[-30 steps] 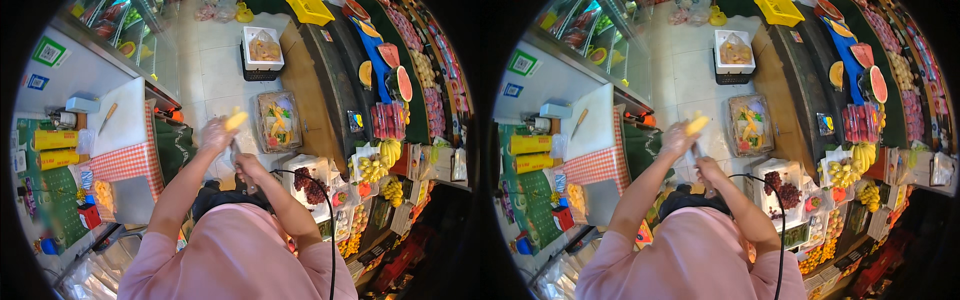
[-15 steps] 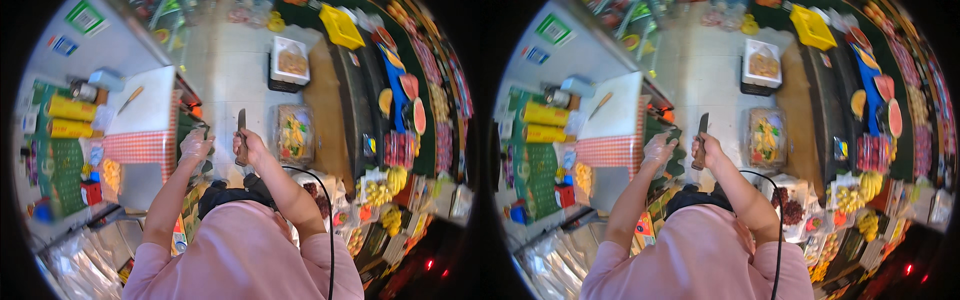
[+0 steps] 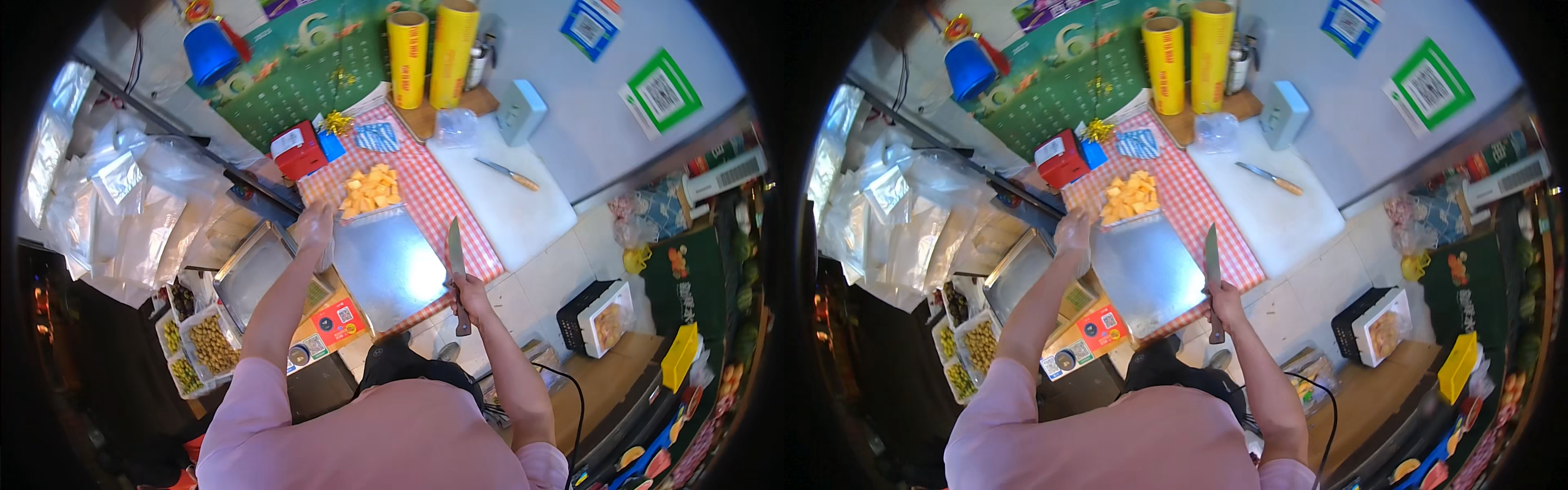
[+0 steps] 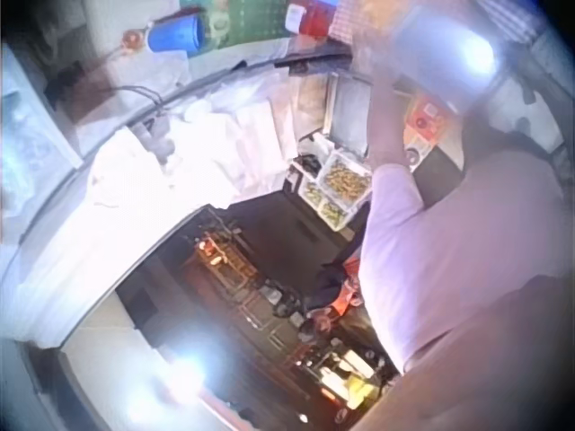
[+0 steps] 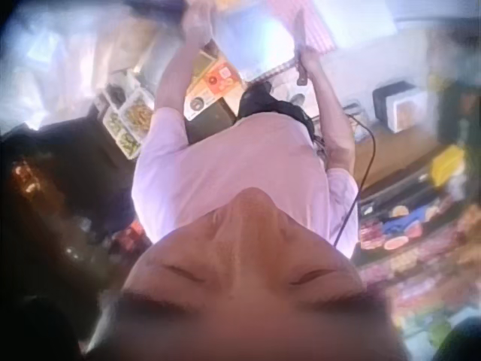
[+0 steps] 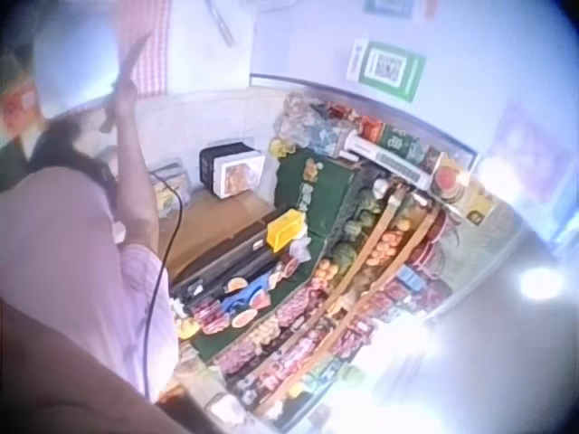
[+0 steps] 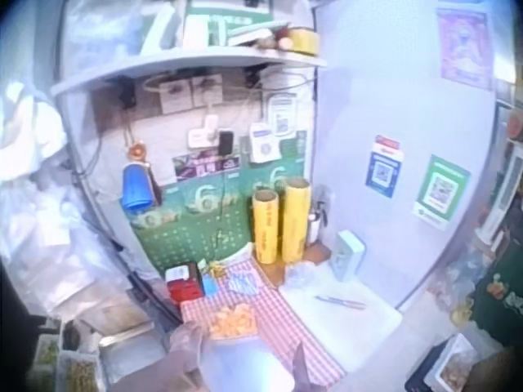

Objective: The person slices a yellow melon into cubes on a cutting board, then transfers the pieces into a plastic bag and weighs it. They also place a bag of small yellow fruits onto the scale and hand the bag to a customer.

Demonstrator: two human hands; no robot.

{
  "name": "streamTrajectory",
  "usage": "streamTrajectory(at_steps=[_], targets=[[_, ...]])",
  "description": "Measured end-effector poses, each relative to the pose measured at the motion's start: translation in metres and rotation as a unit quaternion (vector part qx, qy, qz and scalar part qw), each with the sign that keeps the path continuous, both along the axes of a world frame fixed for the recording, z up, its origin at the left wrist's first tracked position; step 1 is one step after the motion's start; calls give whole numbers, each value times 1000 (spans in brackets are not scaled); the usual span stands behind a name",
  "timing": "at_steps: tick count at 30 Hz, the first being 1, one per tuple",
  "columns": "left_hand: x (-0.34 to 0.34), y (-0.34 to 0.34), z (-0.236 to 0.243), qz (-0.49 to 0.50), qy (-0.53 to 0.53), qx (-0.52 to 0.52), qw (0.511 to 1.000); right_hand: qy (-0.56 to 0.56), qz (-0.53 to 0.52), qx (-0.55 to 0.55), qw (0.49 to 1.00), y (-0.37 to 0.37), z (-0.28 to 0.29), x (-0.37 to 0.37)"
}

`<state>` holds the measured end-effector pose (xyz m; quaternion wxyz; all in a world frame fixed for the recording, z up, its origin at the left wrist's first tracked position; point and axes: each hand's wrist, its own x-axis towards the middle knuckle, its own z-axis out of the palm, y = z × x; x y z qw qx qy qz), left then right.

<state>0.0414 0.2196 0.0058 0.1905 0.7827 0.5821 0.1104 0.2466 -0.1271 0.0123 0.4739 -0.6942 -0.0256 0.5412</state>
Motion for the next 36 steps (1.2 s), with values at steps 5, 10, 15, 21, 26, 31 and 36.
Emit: streamTrajectory(at_steps=[5,10,15,21,26,31,36], targets=[[32,72,-12,-37,-74,-31,996,-426,177,-34,887,39,-63,13],[34,91,-5,-97,-21,-176,979,-516,261,-98,810,86,6,29],[-10,45,-50,31,-141,-132,981,-587,447,-40,674,178,61,70],[-45,0,-61,116,-193,-172,959,-601,624,21,499,281,86,79],[-57,-29,-79,237,-307,-210,898,-630,644,177,396,292,93,79],[-51,-43,-83,232,-280,-150,920,-609,703,103,353,303,96,88],[-53,-41,-101,262,-274,-163,911,-632,701,143,298,294,73,73]])
